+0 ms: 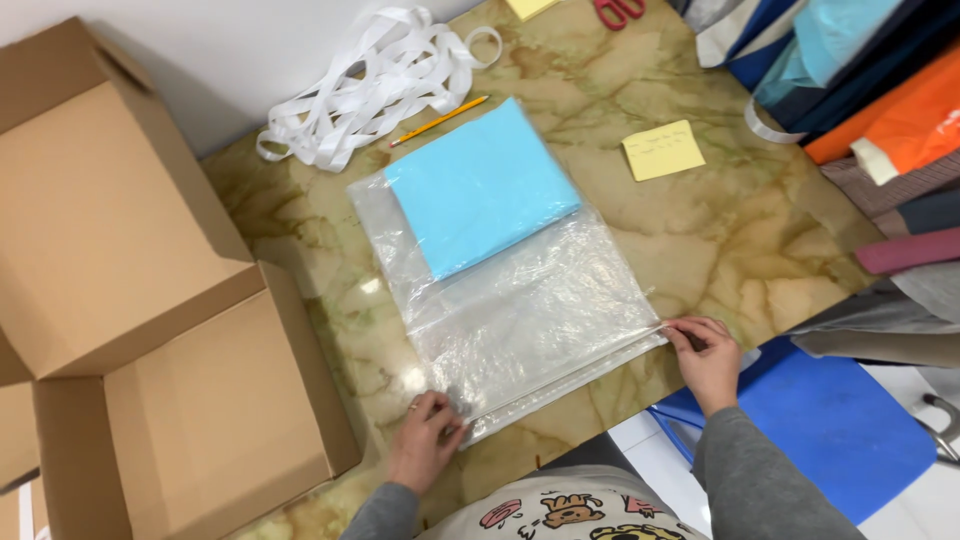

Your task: The person opens a cardboard box and removes a light blue shirt wrapped in bubble wrap. They unwrap the shirt, place it on a metal hanger, and hang it on a clothing rack. The person then closes the empty box and moves it to a stack on the floor.

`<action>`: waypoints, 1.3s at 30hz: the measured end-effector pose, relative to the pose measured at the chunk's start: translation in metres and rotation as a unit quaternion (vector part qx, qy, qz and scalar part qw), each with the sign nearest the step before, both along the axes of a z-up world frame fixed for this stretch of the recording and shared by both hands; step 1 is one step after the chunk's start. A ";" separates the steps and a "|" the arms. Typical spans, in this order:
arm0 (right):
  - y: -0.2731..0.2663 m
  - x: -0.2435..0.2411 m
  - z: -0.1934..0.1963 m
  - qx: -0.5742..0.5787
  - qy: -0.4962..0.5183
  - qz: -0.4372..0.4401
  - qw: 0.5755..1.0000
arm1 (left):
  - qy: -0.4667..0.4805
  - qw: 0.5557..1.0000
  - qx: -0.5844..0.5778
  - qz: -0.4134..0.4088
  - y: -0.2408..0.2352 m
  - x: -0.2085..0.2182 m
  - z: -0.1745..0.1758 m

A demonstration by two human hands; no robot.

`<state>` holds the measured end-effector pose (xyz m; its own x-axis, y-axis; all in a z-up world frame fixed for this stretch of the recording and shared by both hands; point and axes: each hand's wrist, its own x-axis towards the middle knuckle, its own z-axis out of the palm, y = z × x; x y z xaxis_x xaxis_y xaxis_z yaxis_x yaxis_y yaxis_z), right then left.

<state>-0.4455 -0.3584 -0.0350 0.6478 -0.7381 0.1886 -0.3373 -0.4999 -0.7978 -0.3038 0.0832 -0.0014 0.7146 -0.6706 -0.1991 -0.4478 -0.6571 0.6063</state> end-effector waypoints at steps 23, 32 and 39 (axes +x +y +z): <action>-0.005 0.001 0.012 0.026 0.015 0.032 0.999 | -0.051 0.983 0.047 -0.172 -0.094 0.018 0.013; -0.007 0.002 0.018 0.061 0.033 0.035 0.997 | 0.070 0.992 -0.050 -0.091 -0.090 0.025 0.017; 0.037 0.004 0.068 -0.191 0.033 0.038 0.980 | -0.051 0.991 -0.065 -0.102 -0.101 0.013 0.022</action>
